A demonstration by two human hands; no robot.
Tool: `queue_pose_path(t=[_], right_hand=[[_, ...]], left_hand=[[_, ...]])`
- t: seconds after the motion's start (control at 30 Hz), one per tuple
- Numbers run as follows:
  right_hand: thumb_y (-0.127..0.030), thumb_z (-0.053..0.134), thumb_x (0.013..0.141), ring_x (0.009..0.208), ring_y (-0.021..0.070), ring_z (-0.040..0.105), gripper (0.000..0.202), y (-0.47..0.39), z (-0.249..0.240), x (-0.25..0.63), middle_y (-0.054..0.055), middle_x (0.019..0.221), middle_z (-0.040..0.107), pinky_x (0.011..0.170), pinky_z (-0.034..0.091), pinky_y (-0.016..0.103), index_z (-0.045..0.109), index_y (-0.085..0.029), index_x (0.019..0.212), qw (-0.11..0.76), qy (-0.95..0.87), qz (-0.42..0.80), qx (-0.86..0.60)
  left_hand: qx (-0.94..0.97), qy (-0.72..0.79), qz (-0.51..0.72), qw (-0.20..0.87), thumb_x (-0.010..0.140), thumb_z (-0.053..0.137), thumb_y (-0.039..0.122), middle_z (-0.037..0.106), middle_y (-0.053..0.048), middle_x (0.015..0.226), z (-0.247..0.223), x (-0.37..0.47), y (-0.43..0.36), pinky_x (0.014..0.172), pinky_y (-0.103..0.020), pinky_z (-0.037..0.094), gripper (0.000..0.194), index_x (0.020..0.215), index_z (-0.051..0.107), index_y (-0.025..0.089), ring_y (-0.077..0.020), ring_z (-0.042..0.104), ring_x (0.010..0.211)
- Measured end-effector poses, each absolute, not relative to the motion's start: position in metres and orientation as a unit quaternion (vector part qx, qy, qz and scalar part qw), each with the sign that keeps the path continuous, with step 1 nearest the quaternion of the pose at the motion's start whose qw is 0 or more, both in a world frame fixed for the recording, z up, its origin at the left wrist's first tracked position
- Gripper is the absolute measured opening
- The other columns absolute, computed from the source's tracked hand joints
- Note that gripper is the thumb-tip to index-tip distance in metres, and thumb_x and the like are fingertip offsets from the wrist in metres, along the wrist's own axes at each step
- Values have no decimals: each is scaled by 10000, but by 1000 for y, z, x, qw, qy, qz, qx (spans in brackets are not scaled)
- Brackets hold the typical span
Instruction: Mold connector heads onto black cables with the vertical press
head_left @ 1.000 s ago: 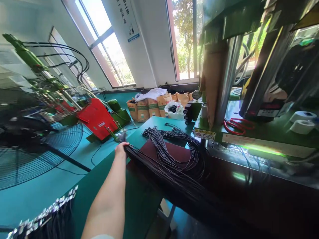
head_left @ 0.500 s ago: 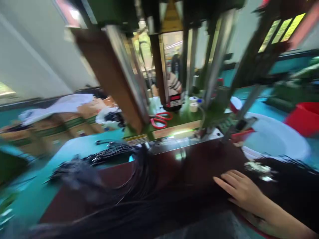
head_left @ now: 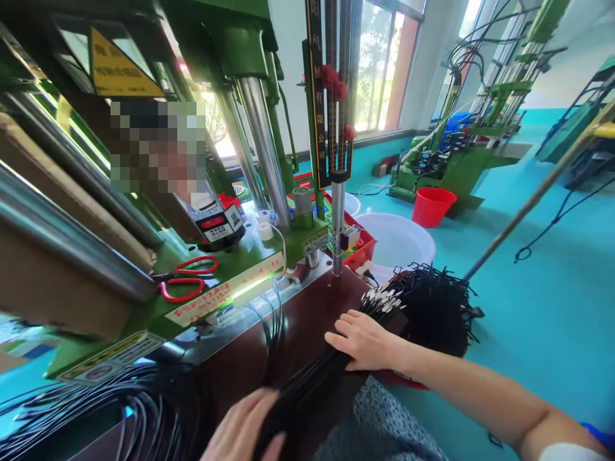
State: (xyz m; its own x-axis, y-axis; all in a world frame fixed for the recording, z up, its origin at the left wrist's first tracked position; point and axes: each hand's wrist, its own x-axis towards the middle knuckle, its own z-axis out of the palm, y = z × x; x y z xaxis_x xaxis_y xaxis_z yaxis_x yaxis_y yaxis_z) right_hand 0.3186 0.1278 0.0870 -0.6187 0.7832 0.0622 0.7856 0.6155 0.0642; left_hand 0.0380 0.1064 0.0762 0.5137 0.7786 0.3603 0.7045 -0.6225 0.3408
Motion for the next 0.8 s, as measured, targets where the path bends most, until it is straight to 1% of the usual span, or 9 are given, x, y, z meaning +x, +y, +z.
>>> queue_pose_path(t=[0.1,0.17,0.2,0.27,0.37,0.5,0.6,0.67,0.8], right_hand=[[-386,663,661,952,248,463,659,121,88,325,107,1019,532,856,364,395,427,-143,1227,77,-899,-27,-429],[-372,649,669,1132,280,366,691,112,86,333,133,1167,482,977,280,444,393,-147,1270,133,-895,-15,-426],[-350,630,689,1187,280,317,664,106,84,338,133,1212,460,1008,249,454,392,-149,1275,158,-890,-10,-428],[-268,578,733,1224,263,292,569,95,77,348,131,1237,456,1023,257,453,410,-142,1262,199,-875,-7,-442],[-167,507,769,1217,255,327,451,81,65,359,141,1229,475,993,323,471,453,-126,1215,245,-858,-15,-450],[-104,464,796,1121,237,441,302,79,58,378,109,1093,562,939,384,469,539,-163,1082,336,-830,-31,-444],[-73,417,823,1052,227,484,301,91,56,409,111,1056,569,898,412,463,529,-166,1086,392,-762,-55,-513],[-71,390,837,1022,227,498,304,103,53,432,116,1061,567,869,432,453,520,-160,1097,370,-738,-44,-563],[-93,387,855,901,210,531,210,116,63,459,87,922,594,787,466,402,571,-160,929,301,-776,-17,-555]], left_hand=[[867,461,89,164,816,398,467,600,-84,1133,77,95,126,828,-334,459,441,1138,538,200,-236,560,1025],[837,490,-3,244,829,356,458,592,-101,1151,82,119,141,847,-352,431,460,1150,522,173,-251,544,1052],[823,493,-25,282,826,352,467,598,-98,1141,85,125,148,851,-347,421,465,1142,523,172,-249,541,1053],[804,483,-34,345,812,350,501,634,-83,1060,91,129,159,818,-320,420,467,1063,559,167,-238,562,993],[795,455,-23,401,777,401,526,656,-60,940,96,131,165,741,-288,424,440,928,586,157,-210,580,859],[792,463,-35,396,717,493,525,614,-92,1085,96,146,159,816,-320,402,537,1106,513,155,-245,548,980],[791,499,-59,349,714,489,519,569,-139,1171,94,157,154,874,-378,374,613,1192,466,134,-290,511,1067],[792,508,-68,332,730,460,521,550,-144,1201,93,159,152,894,-390,365,631,1224,440,130,-291,498,1092],[799,516,-77,298,743,437,519,537,-116,1226,96,160,149,892,-393,380,589,1206,457,155,-282,504,1092]])
